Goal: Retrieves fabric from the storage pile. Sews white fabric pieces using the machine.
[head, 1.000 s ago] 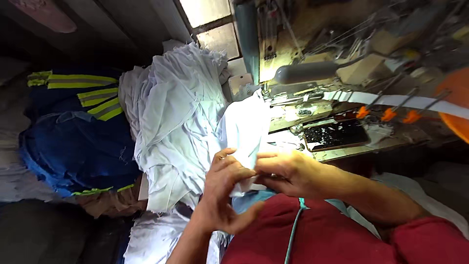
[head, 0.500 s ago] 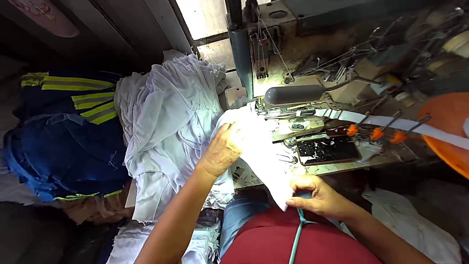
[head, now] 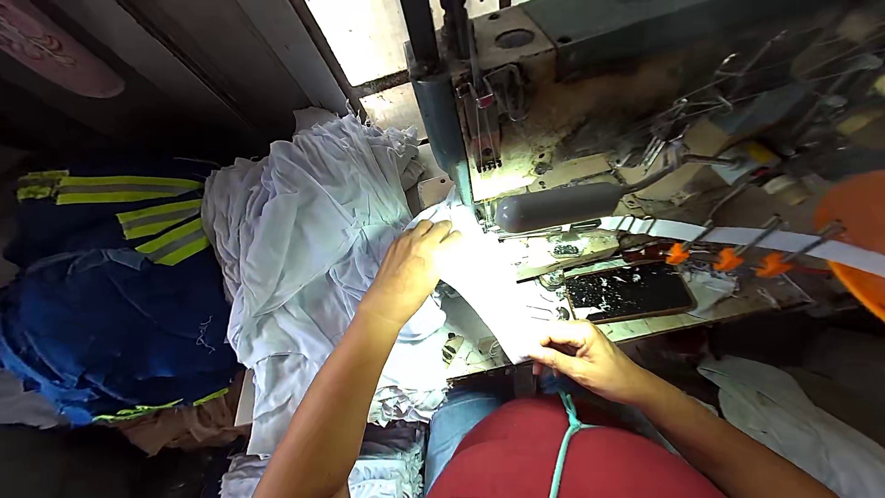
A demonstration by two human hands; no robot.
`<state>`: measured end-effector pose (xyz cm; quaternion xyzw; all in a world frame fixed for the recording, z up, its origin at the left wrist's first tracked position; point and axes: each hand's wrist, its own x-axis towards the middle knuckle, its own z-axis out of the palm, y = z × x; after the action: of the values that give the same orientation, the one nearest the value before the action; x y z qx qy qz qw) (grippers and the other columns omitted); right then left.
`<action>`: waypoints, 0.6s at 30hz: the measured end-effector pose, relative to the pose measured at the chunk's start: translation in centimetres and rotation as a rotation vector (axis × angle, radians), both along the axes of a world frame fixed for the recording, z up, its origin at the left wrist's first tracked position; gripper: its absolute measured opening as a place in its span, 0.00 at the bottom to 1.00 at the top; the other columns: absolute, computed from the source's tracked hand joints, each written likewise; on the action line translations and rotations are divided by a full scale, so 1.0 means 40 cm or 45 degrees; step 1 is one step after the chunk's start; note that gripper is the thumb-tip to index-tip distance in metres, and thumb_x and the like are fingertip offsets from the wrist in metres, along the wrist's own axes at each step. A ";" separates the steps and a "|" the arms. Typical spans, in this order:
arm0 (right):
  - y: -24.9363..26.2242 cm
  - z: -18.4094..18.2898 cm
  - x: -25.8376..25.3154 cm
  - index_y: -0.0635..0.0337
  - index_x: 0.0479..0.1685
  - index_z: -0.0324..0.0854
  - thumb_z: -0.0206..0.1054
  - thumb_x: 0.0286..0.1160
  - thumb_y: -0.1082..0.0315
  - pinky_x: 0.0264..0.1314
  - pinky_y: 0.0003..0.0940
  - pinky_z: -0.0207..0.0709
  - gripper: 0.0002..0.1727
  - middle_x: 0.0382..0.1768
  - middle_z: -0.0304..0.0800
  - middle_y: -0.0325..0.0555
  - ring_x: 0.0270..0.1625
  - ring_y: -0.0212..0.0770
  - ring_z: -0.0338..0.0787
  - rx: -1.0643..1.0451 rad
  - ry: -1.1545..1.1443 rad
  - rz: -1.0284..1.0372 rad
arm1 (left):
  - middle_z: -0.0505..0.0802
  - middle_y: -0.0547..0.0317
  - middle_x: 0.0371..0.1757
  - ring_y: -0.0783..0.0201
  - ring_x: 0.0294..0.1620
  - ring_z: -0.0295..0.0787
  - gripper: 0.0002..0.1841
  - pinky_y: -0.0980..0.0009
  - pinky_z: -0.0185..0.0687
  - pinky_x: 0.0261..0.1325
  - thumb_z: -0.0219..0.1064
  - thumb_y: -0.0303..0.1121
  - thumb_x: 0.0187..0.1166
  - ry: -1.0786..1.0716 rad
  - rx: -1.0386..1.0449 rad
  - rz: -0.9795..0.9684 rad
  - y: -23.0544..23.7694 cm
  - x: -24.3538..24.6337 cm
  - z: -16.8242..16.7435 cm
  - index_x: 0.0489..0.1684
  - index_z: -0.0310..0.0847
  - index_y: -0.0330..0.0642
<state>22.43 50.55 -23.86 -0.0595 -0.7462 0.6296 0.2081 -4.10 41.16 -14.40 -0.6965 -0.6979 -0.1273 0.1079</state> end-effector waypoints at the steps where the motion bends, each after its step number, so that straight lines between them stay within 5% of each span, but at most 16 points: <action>1: 0.004 0.002 -0.014 0.66 0.34 0.88 0.64 0.83 0.65 0.36 0.13 0.78 0.14 0.28 0.90 0.37 0.30 0.18 0.85 0.049 -0.010 -0.039 | 0.92 0.39 0.58 0.38 0.60 0.90 0.15 0.44 0.84 0.61 0.65 0.14 0.72 -0.027 -0.003 0.011 0.016 -0.009 0.006 0.55 0.89 0.31; 5: 0.028 0.004 -0.073 0.67 0.36 0.88 0.64 0.83 0.65 0.38 0.17 0.82 0.14 0.30 0.90 0.39 0.32 0.22 0.88 0.060 -0.004 -0.107 | 0.91 0.33 0.52 0.33 0.59 0.88 0.09 0.38 0.82 0.60 0.66 0.13 0.72 -0.115 0.043 0.038 0.083 -0.075 0.011 0.45 0.88 0.25; 10: 0.043 0.020 -0.123 0.69 0.40 0.87 0.65 0.83 0.68 0.40 0.17 0.83 0.11 0.35 0.90 0.40 0.35 0.22 0.88 0.027 0.108 -0.100 | 0.92 0.37 0.56 0.38 0.62 0.88 0.10 0.45 0.82 0.63 0.67 0.16 0.69 -0.053 0.395 0.041 0.078 -0.093 0.035 0.45 0.89 0.30; 16: 0.018 0.002 -0.110 0.67 0.40 0.87 0.67 0.80 0.71 0.40 0.17 0.85 0.08 0.35 0.91 0.37 0.35 0.22 0.89 -0.048 0.175 -0.098 | 0.92 0.46 0.61 0.46 0.69 0.84 0.18 0.51 0.76 0.72 0.65 0.20 0.62 -0.206 0.189 -0.219 -0.023 0.014 0.040 0.52 0.90 0.33; 18: 0.022 0.000 -0.116 0.68 0.39 0.86 0.66 0.81 0.71 0.39 0.18 0.85 0.09 0.34 0.91 0.38 0.35 0.22 0.89 -0.035 0.189 -0.093 | 0.94 0.48 0.53 0.49 0.65 0.86 0.11 0.56 0.76 0.71 0.63 0.20 0.63 -0.206 0.161 -0.324 -0.028 0.032 0.013 0.38 0.92 0.36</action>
<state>17.78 51.42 -23.85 -0.0428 -0.7174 0.6343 0.2849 -2.81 40.05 -13.89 -0.7586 -0.6011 -0.2392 0.0779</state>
